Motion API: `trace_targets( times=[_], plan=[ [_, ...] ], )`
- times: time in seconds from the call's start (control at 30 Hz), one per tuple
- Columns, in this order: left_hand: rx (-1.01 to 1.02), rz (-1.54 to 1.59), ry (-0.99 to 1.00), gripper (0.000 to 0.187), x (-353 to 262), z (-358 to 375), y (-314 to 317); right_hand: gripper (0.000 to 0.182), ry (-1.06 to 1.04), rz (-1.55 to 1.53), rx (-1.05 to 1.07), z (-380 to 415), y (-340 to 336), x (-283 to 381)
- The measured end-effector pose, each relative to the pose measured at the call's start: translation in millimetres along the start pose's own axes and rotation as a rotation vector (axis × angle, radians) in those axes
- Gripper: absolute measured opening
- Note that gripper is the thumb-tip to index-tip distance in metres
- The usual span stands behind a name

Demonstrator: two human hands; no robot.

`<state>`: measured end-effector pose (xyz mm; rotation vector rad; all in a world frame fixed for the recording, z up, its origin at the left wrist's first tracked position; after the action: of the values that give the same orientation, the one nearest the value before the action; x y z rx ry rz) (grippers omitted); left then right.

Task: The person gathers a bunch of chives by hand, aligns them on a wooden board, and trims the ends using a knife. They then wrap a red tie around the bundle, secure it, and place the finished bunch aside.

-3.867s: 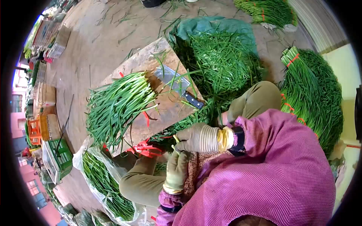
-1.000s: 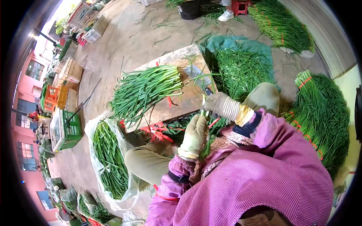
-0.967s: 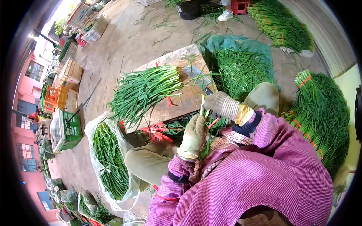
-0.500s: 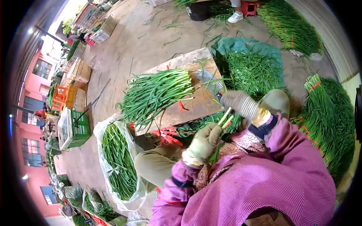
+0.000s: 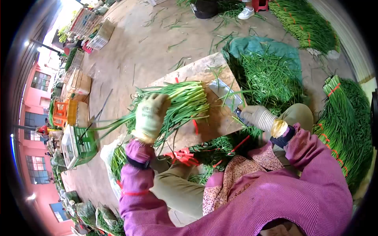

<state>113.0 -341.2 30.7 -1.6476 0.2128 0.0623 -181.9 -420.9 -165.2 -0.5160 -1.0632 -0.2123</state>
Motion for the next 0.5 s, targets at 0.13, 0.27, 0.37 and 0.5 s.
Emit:
trace_targets(
  times=[0.13,0.27,0.37,0.5],
  plan=[
    [-0.032,0.191,0.056,0.01,45.4,-39.2,92.6,0.023,-0.057,0.365,0.042,-9.3,3.6,10.4],
    [-0.038,0.174,0.121,0.015,52.3,-48.9,139.8,0.022,-0.113,0.472,0.085,-25.8,8.2,7.8],
    [0.058,0.108,0.134,0.023,62.4,-48.4,167.4,0.023,0.009,0.441,0.01,-42.4,0.6,13.3],
    [0.061,0.084,0.158,0.064,58.7,-38.7,161.1,0.025,0.036,0.377,-0.208,-65.5,-10.1,57.3]
  ],
)
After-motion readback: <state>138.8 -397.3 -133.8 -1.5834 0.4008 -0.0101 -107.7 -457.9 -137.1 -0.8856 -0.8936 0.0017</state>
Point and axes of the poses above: each hand's wrist, its own z-axis away from the middle knuckle, its own y-axis out of the palm, x = y × z, the point moved 8 cm from there along -z, towards the middle knuckle, and after that the axes turned 11 degrees about x, right-handed, at the moved point
